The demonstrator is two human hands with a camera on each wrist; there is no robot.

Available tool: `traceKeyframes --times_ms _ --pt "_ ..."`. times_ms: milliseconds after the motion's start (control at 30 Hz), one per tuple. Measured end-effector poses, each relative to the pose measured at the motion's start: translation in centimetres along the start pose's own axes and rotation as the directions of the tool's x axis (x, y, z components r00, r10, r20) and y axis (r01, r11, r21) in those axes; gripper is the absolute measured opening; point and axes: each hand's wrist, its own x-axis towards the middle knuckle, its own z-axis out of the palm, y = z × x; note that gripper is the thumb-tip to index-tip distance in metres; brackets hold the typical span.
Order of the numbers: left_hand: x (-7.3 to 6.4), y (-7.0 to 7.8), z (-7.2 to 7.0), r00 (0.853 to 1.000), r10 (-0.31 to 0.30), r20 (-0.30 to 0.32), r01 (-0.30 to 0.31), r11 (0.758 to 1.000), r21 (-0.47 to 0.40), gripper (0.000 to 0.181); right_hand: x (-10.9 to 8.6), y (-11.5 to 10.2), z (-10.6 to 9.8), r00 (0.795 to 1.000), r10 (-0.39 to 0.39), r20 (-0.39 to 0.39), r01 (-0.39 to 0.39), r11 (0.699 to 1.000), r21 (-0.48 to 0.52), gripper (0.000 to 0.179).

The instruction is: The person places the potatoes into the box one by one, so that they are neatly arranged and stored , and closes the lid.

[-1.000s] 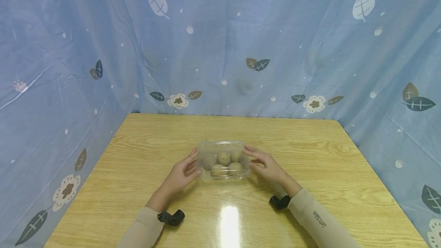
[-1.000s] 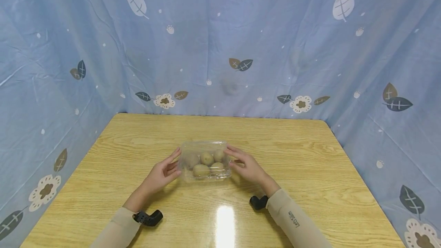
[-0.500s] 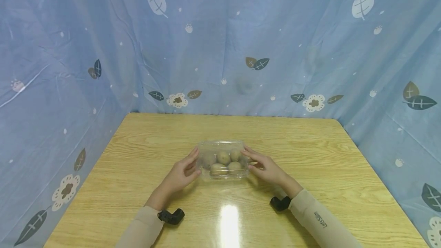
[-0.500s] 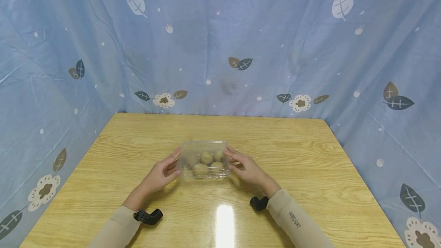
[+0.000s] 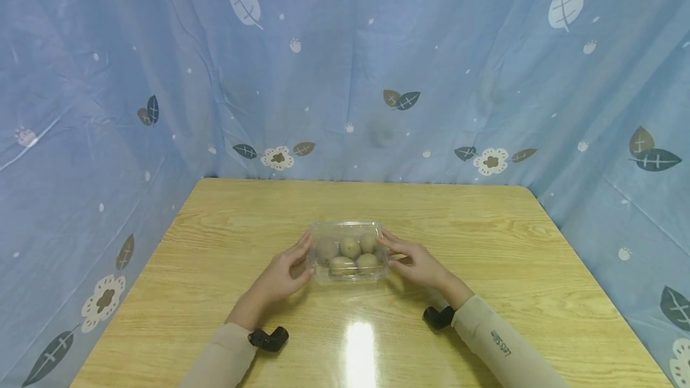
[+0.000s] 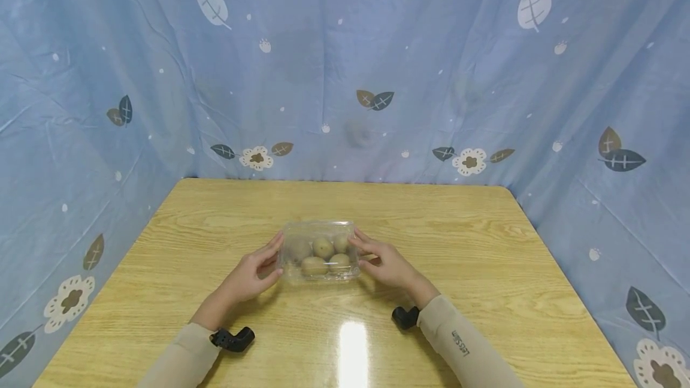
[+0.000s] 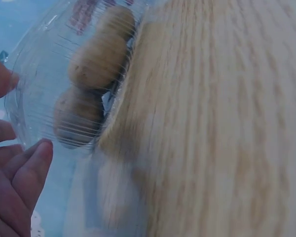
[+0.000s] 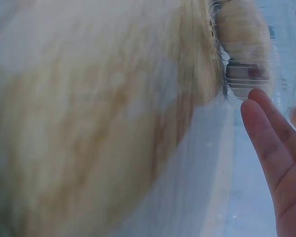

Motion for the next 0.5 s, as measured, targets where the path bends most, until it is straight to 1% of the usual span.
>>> traceKeyframes --times_ms 133,333,400,500 --pt "-0.06 0.11 0.07 1.0 -0.007 0.002 0.007 1.0 -0.014 0.07 -0.12 -0.11 -0.02 1.0 0.019 0.013 -0.019 1.0 -0.002 0.056" --pt "-0.09 0.38 0.09 1.0 0.022 -0.01 -0.023 0.999 -0.028 0.07 -0.15 -0.36 0.08 0.998 0.057 0.021 -0.058 0.998 0.029 0.06" --pt "-0.09 0.46 0.06 1.0 0.014 -0.008 -0.015 1.0 -0.025 0.07 -0.13 -0.36 0.16 0.998 0.062 0.014 -0.062 0.997 0.042 0.06" --pt "-0.04 0.5 0.09 1.0 0.002 -0.005 -0.002 1.0 0.002 0.07 -0.09 -0.43 0.23 0.998 0.064 0.005 -0.064 0.996 0.053 0.058"
